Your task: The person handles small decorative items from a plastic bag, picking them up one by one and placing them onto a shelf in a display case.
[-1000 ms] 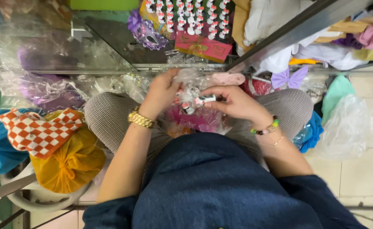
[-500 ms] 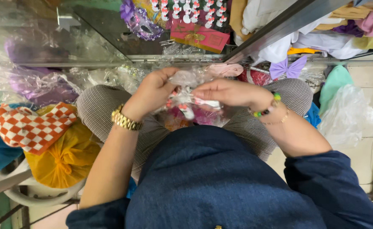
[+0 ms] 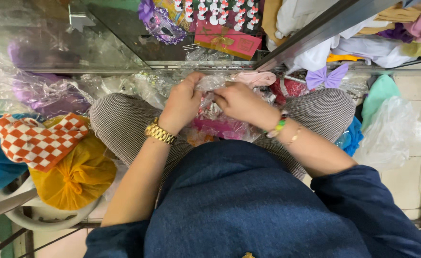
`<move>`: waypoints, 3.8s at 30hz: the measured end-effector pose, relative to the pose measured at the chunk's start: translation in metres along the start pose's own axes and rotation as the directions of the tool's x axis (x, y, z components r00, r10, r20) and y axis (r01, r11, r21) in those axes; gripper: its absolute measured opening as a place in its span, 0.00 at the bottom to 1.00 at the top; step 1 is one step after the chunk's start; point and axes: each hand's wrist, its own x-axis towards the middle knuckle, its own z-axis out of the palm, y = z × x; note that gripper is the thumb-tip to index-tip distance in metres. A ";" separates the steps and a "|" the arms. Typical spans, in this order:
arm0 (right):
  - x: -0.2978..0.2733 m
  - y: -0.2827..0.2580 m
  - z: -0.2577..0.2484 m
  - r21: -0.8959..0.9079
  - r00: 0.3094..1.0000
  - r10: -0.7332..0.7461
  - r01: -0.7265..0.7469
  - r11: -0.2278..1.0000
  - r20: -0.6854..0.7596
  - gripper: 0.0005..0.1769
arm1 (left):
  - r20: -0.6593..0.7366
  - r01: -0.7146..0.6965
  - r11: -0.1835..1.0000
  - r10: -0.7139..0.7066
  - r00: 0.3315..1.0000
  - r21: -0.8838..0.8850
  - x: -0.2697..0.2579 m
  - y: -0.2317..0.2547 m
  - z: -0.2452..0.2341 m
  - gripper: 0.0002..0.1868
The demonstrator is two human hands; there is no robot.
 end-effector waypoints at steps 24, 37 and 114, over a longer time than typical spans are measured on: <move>0.019 -0.006 -0.055 0.323 0.998 0.033 -0.049 0.945 0.056 0.09 | 0.289 0.307 0.679 -0.144 0.946 -0.667 0.012 0.003 0.021 0.39; 0.006 0.088 -0.004 -0.040 0.927 0.359 -0.356 0.933 0.111 0.08 | 0.481 0.638 0.385 -0.432 0.763 -0.667 -0.016 -0.017 0.007 0.17; 0.010 0.027 0.040 0.991 0.885 0.465 -0.067 0.118 0.005 0.11 | 0.336 0.486 0.337 -0.416 0.845 -0.806 0.014 -0.073 0.035 0.19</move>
